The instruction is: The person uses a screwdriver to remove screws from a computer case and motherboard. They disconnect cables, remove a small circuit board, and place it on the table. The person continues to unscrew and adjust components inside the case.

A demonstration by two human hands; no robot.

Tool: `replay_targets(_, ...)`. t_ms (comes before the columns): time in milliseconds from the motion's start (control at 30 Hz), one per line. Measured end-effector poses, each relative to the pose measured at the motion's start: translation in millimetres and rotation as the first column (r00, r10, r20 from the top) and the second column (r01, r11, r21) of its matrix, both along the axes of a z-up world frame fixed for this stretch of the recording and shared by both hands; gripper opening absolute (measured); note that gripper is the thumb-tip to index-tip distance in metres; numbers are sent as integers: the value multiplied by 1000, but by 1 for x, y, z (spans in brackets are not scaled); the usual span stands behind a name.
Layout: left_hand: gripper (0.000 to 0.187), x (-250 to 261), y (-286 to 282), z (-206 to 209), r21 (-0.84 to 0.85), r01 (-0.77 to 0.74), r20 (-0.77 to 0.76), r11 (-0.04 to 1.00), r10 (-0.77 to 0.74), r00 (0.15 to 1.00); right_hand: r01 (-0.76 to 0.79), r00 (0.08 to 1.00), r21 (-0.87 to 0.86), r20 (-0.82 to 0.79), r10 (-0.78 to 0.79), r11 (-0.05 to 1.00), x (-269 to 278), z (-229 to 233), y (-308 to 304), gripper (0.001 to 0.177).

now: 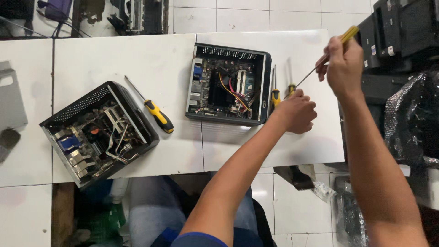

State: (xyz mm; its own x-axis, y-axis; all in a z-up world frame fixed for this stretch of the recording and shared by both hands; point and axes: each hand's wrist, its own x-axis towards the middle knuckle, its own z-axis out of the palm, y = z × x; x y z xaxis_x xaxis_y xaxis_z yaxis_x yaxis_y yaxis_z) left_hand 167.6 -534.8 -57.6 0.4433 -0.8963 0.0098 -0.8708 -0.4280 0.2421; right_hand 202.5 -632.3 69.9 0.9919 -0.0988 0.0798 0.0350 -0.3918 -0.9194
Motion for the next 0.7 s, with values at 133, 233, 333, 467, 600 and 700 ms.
replay_targets(133,34,-8,-3,-15,-157,13,206,988,19,978,30,981,-174,192,4,984,5,26,-11,22)
replay_targets(233,32,-7,-6,-20,-184,-2,150,983,30,988,-153,942,-183,271,199,971,-9,68,7,29)
replay_targets(333,23,-14,1,-6,-285,-48,116,957,84,990,-262,920,-234,232,316,936,-18,91,25,27)
replay_targets(467,11,-35,40,30,-490,-47,170,870,149,974,-309,909,-180,234,346,934,-22,115,71,12)
replay_targets(600,21,-73,141,73,-693,-29,245,721,273,930,-464,864,-140,144,482,874,1,108,126,12)
replay_targets(700,10,-108,247,103,-778,-67,210,625,359,909,-482,872,-86,54,487,872,0,119,202,9)
